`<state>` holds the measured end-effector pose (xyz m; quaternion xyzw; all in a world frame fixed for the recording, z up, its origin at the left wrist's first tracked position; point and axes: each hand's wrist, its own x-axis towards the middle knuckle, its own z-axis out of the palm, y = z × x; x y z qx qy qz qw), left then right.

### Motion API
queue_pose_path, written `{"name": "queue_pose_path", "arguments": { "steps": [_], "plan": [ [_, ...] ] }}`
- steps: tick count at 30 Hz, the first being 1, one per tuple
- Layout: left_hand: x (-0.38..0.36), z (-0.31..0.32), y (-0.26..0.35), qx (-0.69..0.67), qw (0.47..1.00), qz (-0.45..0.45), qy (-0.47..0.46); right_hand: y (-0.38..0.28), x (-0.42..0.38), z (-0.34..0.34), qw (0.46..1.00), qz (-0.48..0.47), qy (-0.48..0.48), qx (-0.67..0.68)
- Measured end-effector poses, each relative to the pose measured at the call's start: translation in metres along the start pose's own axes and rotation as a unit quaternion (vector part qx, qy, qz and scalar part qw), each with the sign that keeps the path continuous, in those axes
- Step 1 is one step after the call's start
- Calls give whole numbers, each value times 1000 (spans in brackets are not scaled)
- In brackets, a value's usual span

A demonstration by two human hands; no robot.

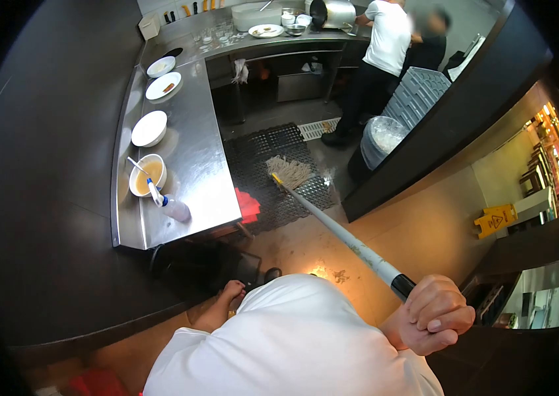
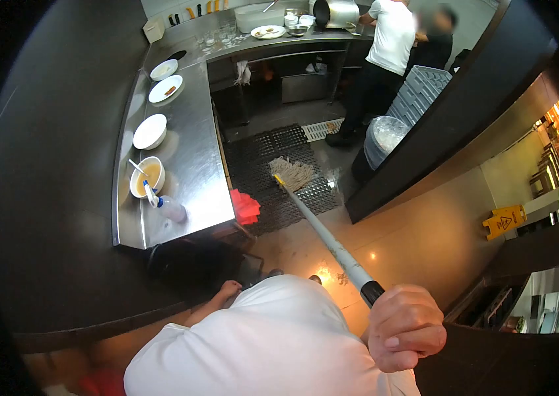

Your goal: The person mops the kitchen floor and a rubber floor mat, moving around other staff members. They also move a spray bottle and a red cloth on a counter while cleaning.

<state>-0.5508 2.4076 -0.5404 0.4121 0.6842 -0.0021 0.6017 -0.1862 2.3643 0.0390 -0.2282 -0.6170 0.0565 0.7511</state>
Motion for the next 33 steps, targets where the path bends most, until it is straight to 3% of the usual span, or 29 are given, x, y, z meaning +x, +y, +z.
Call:
{"name": "queue_pose_path", "arguments": {
  "steps": [7,13,19,25,33],
  "plan": [
    [32,18,25,-62,997,26,-40,0,-1,4,1000,0,-12,-7],
    [18,16,46,-29,999,12,-33,-3,-6,3,1000,5,-4,-3],
    [29,13,7,-7,1000,12,-16,-6,-8,3,1000,6,-10,-9],
    [-3,9,11,34,999,0,6,-8,-9,4,1000,4,-8,-7],
    [10,14,7,-1,1000,18,-10,-8,-11,6,1000,1,1,-2]
  ]
}}
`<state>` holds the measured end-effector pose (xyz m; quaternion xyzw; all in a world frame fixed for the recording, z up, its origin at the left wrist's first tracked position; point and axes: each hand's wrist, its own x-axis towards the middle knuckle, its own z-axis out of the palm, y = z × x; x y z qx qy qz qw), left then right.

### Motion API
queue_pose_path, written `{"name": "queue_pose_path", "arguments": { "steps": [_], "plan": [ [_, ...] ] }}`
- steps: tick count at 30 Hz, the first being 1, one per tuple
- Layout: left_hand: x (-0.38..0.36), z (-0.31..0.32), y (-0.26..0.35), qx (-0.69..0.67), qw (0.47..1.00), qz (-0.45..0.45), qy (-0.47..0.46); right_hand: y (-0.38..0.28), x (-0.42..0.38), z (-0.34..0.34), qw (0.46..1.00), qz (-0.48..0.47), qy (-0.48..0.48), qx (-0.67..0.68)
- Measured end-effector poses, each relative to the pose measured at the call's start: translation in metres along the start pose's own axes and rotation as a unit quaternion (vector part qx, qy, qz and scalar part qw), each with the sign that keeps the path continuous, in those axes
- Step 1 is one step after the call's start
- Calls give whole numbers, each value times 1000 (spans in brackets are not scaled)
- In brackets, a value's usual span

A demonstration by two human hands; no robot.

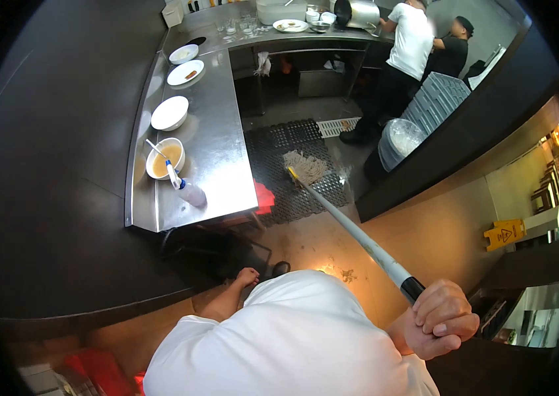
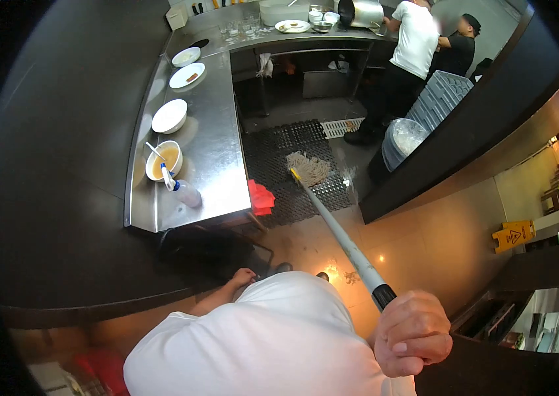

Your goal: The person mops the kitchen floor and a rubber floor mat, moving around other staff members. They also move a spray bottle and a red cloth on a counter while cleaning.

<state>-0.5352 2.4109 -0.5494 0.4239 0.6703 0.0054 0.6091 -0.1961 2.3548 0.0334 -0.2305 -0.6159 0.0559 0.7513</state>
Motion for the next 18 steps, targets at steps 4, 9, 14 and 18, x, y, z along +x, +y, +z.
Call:
{"name": "queue_pose_path", "arguments": {
  "steps": [4,9,14,18],
  "plan": [
    [3,-2,6,-27,1000,-1,-13,0,0,0,1000,-4,-4,6],
    [-1,-4,13,-31,999,-1,-19,1,1,-1,1000,-8,-15,18],
    [-2,-4,13,-22,999,16,-21,-1,0,-2,1000,-5,-19,19],
    [-3,-6,13,-22,999,20,-20,-2,-1,3,1000,-9,-14,-17]
  ]
}}
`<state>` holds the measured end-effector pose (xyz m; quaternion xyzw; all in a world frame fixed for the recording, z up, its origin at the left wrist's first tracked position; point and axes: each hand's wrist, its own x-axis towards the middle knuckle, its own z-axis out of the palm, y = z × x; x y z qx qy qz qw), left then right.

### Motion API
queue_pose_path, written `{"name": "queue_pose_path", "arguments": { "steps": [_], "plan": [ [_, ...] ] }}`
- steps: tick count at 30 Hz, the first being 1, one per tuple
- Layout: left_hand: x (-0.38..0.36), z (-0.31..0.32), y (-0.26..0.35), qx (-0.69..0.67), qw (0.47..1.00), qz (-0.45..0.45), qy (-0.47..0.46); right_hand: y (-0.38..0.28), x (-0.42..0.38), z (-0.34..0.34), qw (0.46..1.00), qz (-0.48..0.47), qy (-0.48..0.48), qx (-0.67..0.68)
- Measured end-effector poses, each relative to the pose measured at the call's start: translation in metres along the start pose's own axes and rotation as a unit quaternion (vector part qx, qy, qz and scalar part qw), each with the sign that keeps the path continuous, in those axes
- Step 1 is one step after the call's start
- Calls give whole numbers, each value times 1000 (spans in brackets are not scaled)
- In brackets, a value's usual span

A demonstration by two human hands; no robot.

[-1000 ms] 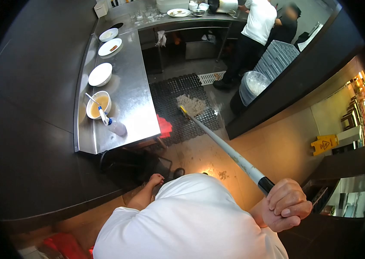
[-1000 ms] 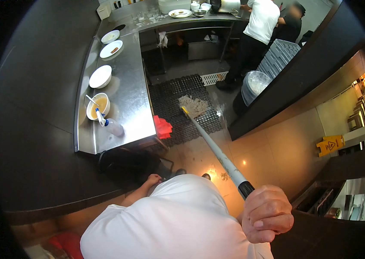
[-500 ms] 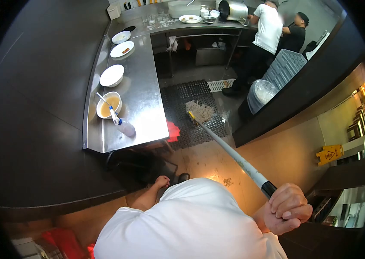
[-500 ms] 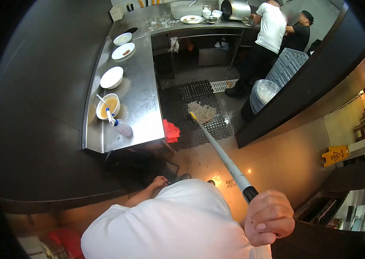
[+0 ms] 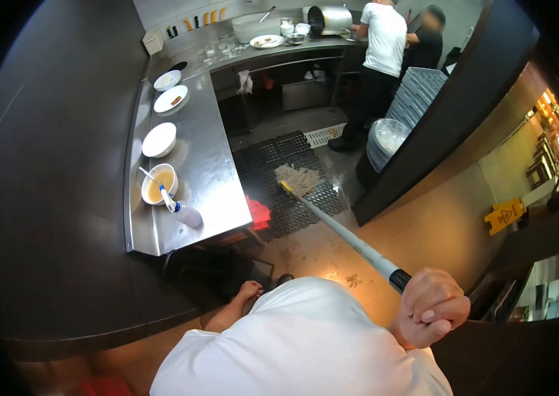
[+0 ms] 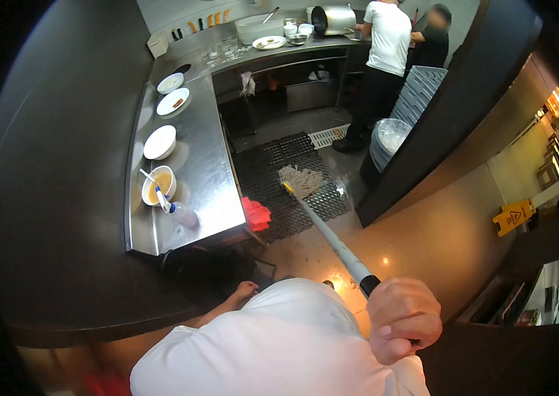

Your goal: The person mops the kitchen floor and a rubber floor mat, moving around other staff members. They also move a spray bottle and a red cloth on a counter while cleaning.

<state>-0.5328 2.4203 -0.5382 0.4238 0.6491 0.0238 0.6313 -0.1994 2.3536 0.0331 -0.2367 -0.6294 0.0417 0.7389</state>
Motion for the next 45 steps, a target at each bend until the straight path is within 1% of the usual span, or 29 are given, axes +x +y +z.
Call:
{"name": "queue_pose_path", "arguments": {
  "steps": [5,6,8,9,10,12,15,18,19,21,24,27,29,30,33,36,39,42,45],
  "plan": [
    [-5,-3,-3,58,998,34,5,-4,2,2,1000,10,0,-13],
    [-7,-3,4,75,996,46,0,-4,2,0,1000,3,-4,15],
    [-21,-3,17,118,990,66,33,-1,-2,-6,998,-10,-13,53],
    [-19,-3,20,125,989,69,25,-2,-4,-9,998,-9,-15,57],
    [-15,-4,15,132,989,71,18,-2,-4,-10,998,-8,-16,62],
    [-9,-5,12,195,976,94,13,-6,-6,-15,998,1,-19,64],
    [33,-1,-20,117,991,65,16,-12,-6,-20,998,22,-23,58],
    [49,4,-21,186,974,126,6,-14,-7,-23,998,20,-18,51],
    [51,5,-20,176,976,125,-5,-15,-7,-24,999,21,-15,46],
    [29,4,6,155,980,123,-25,-17,-8,-25,999,24,-10,38],
    [24,9,28,90,994,53,-42,-17,-12,-27,999,18,5,44],
    [26,9,38,70,991,82,-80,-19,-14,-29,999,21,10,36],
    [26,9,44,135,984,97,-67,-20,-14,-30,999,23,10,34],
    [15,9,56,167,979,103,-61,-21,-14,-30,999,25,10,33],
    [59,10,25,49,994,42,-87,-21,-13,-30,999,29,12,32],
    [55,6,24,13,994,30,-105,-19,-15,-29,999,28,16,34],
    [30,5,35,201,969,133,-48,-18,-11,-29,999,29,12,28],
    [20,1,39,196,972,116,-56,-11,-12,-29,999,7,16,30],
    [12,-1,39,159,985,44,-42,-15,-3,-19,999,43,27,-21]
  ]
}}
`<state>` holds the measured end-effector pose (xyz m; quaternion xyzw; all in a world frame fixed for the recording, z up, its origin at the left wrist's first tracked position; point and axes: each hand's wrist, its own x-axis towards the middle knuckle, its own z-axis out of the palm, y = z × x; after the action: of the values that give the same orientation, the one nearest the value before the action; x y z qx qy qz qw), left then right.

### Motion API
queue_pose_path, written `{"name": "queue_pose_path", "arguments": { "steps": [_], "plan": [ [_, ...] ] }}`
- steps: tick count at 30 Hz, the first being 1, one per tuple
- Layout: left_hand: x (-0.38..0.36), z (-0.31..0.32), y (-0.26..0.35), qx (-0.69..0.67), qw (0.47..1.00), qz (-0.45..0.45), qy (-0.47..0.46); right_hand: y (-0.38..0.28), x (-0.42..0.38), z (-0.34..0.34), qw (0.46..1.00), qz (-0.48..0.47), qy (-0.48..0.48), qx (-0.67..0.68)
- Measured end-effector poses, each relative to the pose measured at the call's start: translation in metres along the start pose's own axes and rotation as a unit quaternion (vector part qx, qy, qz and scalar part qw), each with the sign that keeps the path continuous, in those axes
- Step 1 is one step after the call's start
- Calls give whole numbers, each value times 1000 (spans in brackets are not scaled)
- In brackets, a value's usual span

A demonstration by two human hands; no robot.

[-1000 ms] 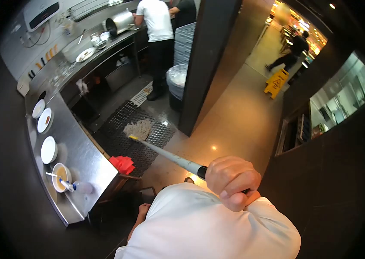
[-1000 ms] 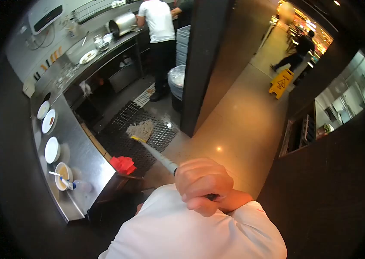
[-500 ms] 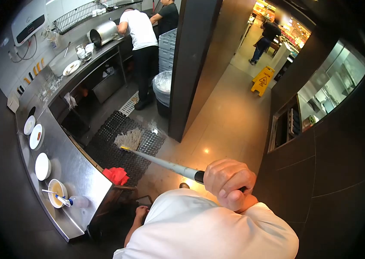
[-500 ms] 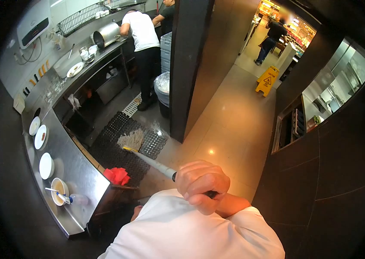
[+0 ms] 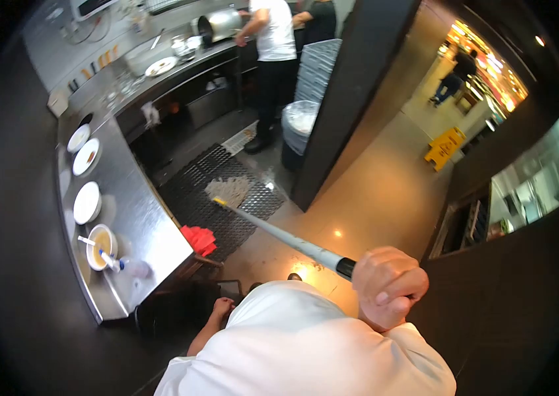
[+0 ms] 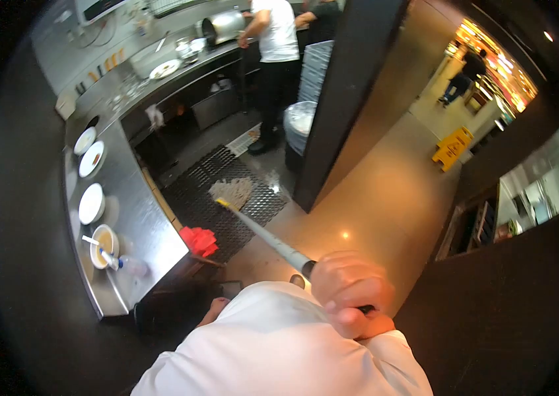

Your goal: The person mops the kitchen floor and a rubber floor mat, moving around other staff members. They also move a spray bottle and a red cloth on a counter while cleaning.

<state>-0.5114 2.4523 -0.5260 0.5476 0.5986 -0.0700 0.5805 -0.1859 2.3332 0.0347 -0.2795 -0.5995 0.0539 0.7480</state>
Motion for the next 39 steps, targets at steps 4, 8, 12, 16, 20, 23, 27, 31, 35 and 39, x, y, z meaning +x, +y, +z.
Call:
{"name": "queue_pose_path", "arguments": {
  "steps": [4,8,12,16,20,23,27,31,35,39],
  "plan": [
    [-7,0,-3,-21,1000,-8,9,7,-3,3,999,-23,11,38],
    [3,4,-17,-63,997,-31,8,8,1,10,999,-27,5,35],
    [0,7,-20,-84,995,-43,14,9,2,11,999,-30,-9,39],
    [-3,9,-26,-103,994,-42,18,10,4,18,999,-36,-1,29],
    [-10,11,-26,-98,994,-50,25,8,2,20,999,-27,-6,28],
    [-10,12,-30,-86,996,-28,28,7,0,15,999,-23,-16,31],
    [-3,16,-48,-93,995,19,35,10,2,26,999,-26,-18,30],
    [20,23,-77,-141,989,22,25,21,11,51,999,-31,-23,32],
    [-6,21,-70,-192,979,-21,63,37,28,79,992,-27,-97,77],
    [-16,29,-89,-218,970,-58,87,46,41,122,990,-3,-129,64]
  ]
}}
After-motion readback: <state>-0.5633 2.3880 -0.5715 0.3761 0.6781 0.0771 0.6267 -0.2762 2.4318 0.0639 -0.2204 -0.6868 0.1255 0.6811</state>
